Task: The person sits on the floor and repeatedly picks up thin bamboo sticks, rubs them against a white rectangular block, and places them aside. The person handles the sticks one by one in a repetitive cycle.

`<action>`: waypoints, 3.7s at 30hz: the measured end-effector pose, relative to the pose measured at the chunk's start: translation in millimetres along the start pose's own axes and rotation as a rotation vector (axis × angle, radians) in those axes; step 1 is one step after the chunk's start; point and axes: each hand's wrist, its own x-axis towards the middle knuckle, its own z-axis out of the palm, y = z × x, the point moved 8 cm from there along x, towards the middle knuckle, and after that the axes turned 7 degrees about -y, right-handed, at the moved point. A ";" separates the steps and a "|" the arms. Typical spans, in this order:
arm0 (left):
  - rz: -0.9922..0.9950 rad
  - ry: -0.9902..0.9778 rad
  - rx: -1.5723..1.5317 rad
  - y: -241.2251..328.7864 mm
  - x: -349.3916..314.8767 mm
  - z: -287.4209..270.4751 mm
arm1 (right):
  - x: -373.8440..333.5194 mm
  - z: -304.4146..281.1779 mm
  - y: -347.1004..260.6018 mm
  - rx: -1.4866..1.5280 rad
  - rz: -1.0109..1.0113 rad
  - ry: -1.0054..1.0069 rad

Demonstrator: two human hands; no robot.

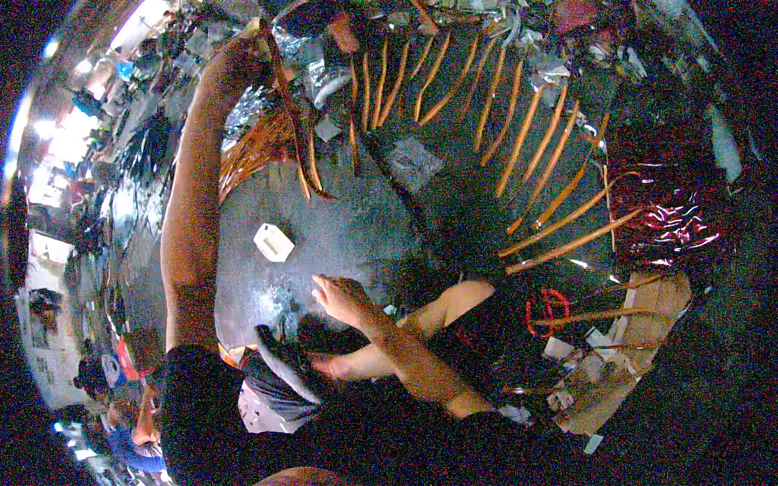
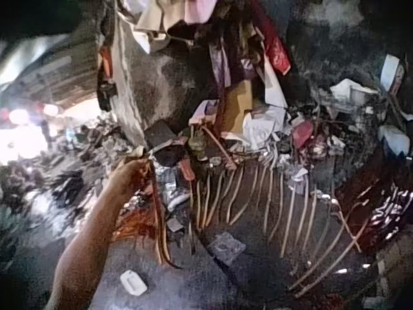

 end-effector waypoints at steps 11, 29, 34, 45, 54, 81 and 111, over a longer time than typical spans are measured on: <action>0.229 0.286 0.489 -114.2 76.4 -17.4 | 10.3 -20.1 14.0 0.104 0.105 -0.044; -0.178 0.020 1.114 -262.3 -143.5 -48.5 | 13.5 -1.0 35.5 0.052 0.142 -0.089; -0.298 0.387 1.004 -215.9 -302.9 -218.1 | 10.5 2.9 21.2 0.144 0.154 -0.040; -0.520 1.168 0.820 -189.0 -667.6 -457.7 | 6.1 20.6 3.5 -0.057 0.201 -0.173; -0.602 1.194 1.205 -273.2 -691.2 -473.0 | 2.2 32.1 9.6 -0.140 0.205 -0.166; -0.473 1.075 1.076 -200.4 -637.9 -450.8 | -11.2 37.1 -0.5 -0.088 0.179 -0.185; -0.319 -0.100 0.603 -111.1 -451.9 -202.5 | 52.9 43.7 -104.2 0.344 -0.166 -0.606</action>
